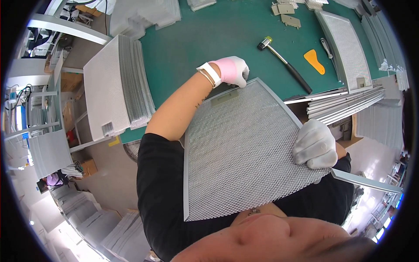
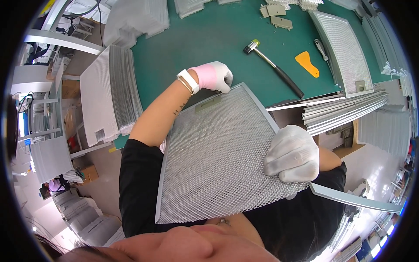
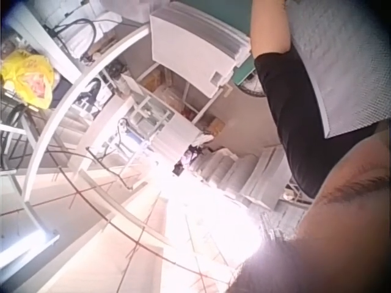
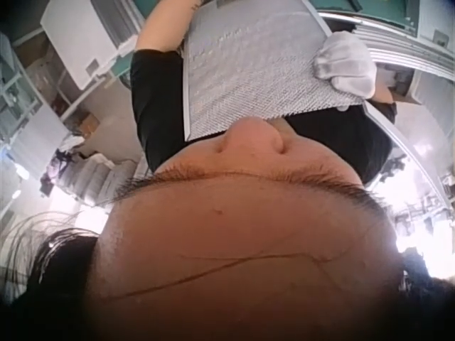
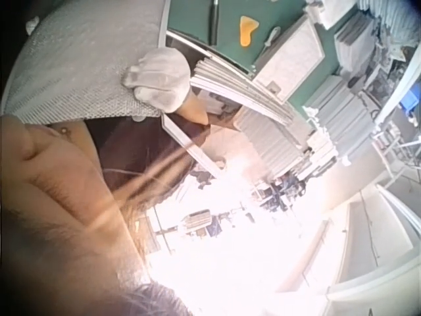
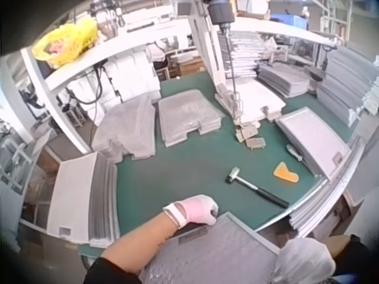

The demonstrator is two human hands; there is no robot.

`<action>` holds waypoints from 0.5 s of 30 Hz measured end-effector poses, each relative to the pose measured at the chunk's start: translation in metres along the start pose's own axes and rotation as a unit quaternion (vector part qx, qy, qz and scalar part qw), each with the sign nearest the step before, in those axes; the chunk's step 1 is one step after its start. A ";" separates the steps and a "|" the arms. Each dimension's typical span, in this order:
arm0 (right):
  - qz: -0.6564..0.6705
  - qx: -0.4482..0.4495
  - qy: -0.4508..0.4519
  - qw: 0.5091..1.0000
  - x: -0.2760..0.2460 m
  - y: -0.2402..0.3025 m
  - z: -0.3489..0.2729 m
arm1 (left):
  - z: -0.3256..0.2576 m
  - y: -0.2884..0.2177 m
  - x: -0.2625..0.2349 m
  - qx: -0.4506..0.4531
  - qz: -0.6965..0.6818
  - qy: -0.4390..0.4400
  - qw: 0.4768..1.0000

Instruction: Assembling a metal mesh filter by fitting it into a metal frame, securing it with a hammer, and using an electric drill.

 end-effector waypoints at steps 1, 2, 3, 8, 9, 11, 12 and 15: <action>0.016 -0.044 -0.077 0.996 0.012 -0.013 -0.013 | -0.007 0.010 0.004 -0.024 -0.004 -0.009 1.000; 0.035 -0.086 -0.153 0.984 0.019 -0.026 -0.023 | -0.016 0.018 0.007 -0.036 0.033 -0.040 0.998; 0.043 -0.089 -0.152 0.983 0.020 -0.030 -0.022 | -0.020 0.020 0.009 -0.032 0.071 -0.063 0.995; 0.009 -0.082 -0.088 0.993 0.004 -0.021 -0.009 | -0.046 0.004 -0.001 0.031 0.076 -0.060 0.995; 0.005 -0.081 -0.090 0.993 -0.001 -0.015 -0.009 | -0.056 0.009 -0.005 0.097 0.051 -0.054 0.992; -0.054 -0.029 -0.056 0.997 -0.003 -0.035 -0.014 | -0.123 0.023 -0.003 0.149 -0.136 -0.113 0.973; -0.033 -0.027 -0.038 0.998 -0.012 -0.038 -0.007 | -0.161 0.014 -0.008 0.229 -0.217 -0.125 0.941; -0.074 0.029 -0.099 0.992 -0.024 -0.049 0.003 | -0.222 0.026 0.023 0.673 -0.310 -0.027 0.671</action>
Point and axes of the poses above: each hand's wrist, its own z-axis towards the middle knuckle, its own x-axis out of the palm, y = z × x, the point moved 1 cm from there along z, towards the middle knuckle, and after that the axes turned 8 degrees about -z, right-handed, at the moved point
